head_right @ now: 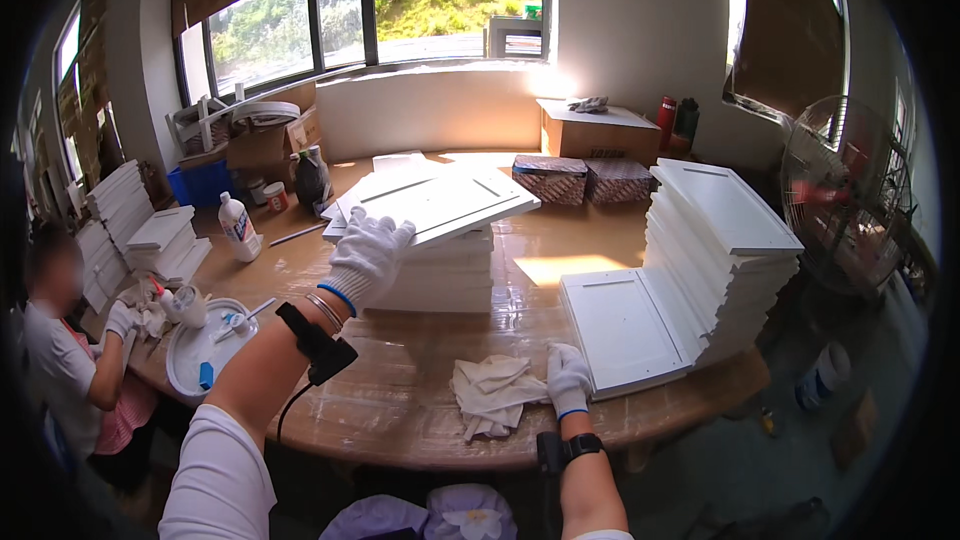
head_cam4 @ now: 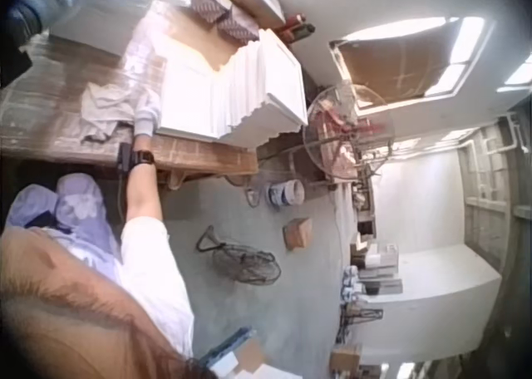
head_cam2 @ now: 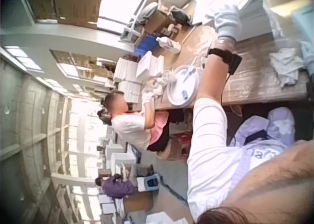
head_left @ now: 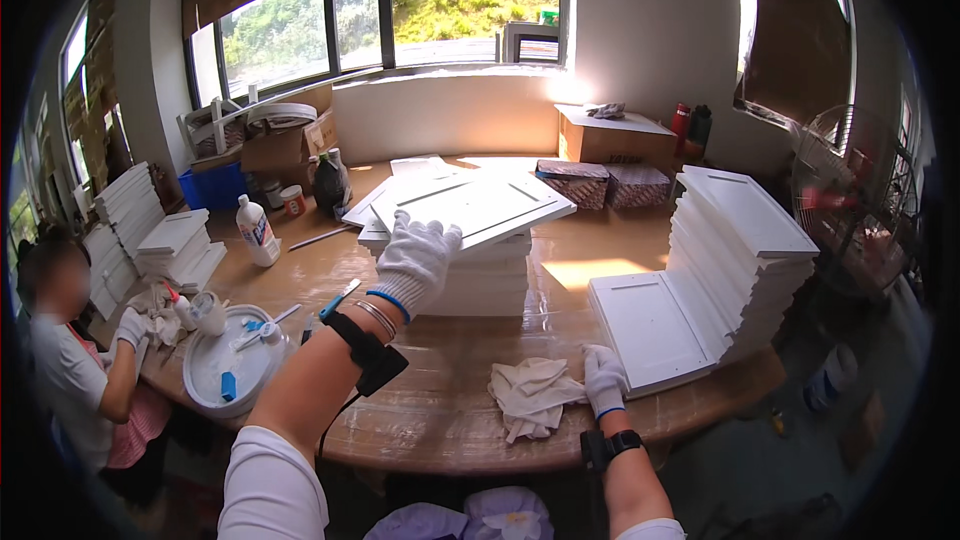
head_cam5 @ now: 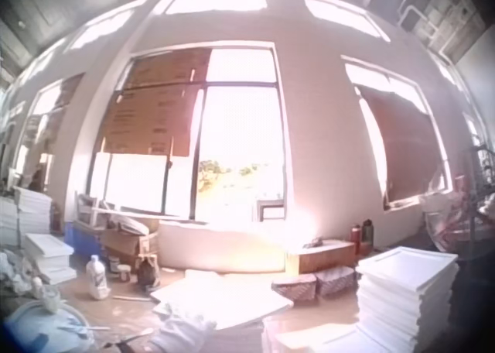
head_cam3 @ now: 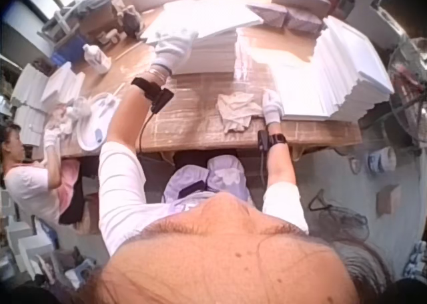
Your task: Sanding, scraping, and cleaning white cabinet doors on a workbench in a workshop environment.
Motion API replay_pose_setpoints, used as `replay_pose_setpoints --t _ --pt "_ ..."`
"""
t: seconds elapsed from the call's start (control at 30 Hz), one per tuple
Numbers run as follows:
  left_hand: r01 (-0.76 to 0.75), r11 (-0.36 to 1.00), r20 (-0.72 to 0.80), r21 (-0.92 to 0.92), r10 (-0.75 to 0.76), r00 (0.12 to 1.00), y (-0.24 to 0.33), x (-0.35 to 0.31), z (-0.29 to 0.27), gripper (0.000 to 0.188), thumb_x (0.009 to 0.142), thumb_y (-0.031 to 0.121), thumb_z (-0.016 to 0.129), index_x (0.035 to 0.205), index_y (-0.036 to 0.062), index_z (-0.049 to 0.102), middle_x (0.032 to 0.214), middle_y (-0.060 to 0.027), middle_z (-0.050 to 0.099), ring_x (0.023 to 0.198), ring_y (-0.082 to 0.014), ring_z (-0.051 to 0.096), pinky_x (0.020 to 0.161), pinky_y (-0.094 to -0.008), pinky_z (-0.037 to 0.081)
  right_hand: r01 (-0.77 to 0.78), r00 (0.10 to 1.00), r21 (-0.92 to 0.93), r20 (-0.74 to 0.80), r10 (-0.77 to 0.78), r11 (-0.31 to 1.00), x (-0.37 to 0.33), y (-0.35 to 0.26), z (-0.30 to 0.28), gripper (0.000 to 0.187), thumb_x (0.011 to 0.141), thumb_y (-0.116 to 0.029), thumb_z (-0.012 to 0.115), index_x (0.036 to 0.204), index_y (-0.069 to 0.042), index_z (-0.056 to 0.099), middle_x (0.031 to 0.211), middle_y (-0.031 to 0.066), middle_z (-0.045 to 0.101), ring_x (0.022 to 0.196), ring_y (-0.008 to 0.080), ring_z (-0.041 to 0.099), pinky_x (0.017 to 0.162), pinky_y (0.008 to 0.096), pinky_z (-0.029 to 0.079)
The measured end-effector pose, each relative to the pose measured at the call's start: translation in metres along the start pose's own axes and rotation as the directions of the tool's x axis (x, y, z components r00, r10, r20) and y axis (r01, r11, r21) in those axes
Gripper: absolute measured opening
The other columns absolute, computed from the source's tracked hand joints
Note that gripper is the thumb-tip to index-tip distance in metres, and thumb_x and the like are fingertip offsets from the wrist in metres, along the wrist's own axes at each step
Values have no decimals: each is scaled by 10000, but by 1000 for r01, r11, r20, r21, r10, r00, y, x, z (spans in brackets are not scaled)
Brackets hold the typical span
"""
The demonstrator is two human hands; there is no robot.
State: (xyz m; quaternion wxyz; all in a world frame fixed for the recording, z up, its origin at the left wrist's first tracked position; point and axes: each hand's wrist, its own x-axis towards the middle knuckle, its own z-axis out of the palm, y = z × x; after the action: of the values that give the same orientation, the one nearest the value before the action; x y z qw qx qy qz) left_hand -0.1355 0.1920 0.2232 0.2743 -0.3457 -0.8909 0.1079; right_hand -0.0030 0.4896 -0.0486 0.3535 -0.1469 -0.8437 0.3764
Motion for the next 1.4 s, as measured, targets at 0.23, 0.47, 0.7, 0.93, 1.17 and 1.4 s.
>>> replay_pose_setpoints --t 0.23,0.47,0.7,0.93,1.17,1.4 --pt "-6 971 -488 -238 -114 866 -51 -53 -82 228 841 106 646 1067 75 629 955 -123 672 862 -305 668 719 -379 552 -143 990 214 25 141 966 0 2 -3 299 935 -214 563 1103 13 665 1080 203 667 1026 313 634 936 367 481" --pt "143 329 -48 -933 -510 859 -106 -153 -157 210 940 191 650 1001 -10 651 834 -13 664 718 -70 619 634 -215 504 415 907 -382 100 -410 826 -18 -114 -4 354 961 -190 543 1237 26 594 1101 205 654 1090 262 606 957 338 465" --pt "620 -151 636 -770 -268 724 -37 -195 -33 222 907 228 674 936 8 661 773 -13 642 642 -87 594 560 -239 477 -13 862 -83 505 54 996 -16 -57 26 414 865 -299 663 1201 -58 644 1118 183 672 1018 300 645 904 374 511" --pt "657 -423 760 -623 -132 636 5 -231 96 324 872 284 710 953 -28 676 783 -72 671 642 -139 624 582 -290 516 -417 907 709 289 305 568 -42 -20 -108 340 961 -5 451 1269 -22 593 1264 96 617 987 149 657 802 295 580" --pt "785 -120 793 -608 -148 591 17 -215 127 366 850 313 703 1025 -6 669 849 -92 687 729 -201 654 687 -337 525 -703 692 710 696 191 -40 -64 -49 -162 296 1029 -175 411 1273 -42 514 989 98 637 834 181 662 760 328 586" --pt "356 669 230 -653 -272 934 7 -272 126 395 869 269 628 1218 83 625 1279 -165 590 1222 -379 504 1076 -460 353 -504 831 537 515 210 676 -43 -133 -52 346 996 -180 464 1316 -54 504 1159 152 609 999 261 645 880 377 544"
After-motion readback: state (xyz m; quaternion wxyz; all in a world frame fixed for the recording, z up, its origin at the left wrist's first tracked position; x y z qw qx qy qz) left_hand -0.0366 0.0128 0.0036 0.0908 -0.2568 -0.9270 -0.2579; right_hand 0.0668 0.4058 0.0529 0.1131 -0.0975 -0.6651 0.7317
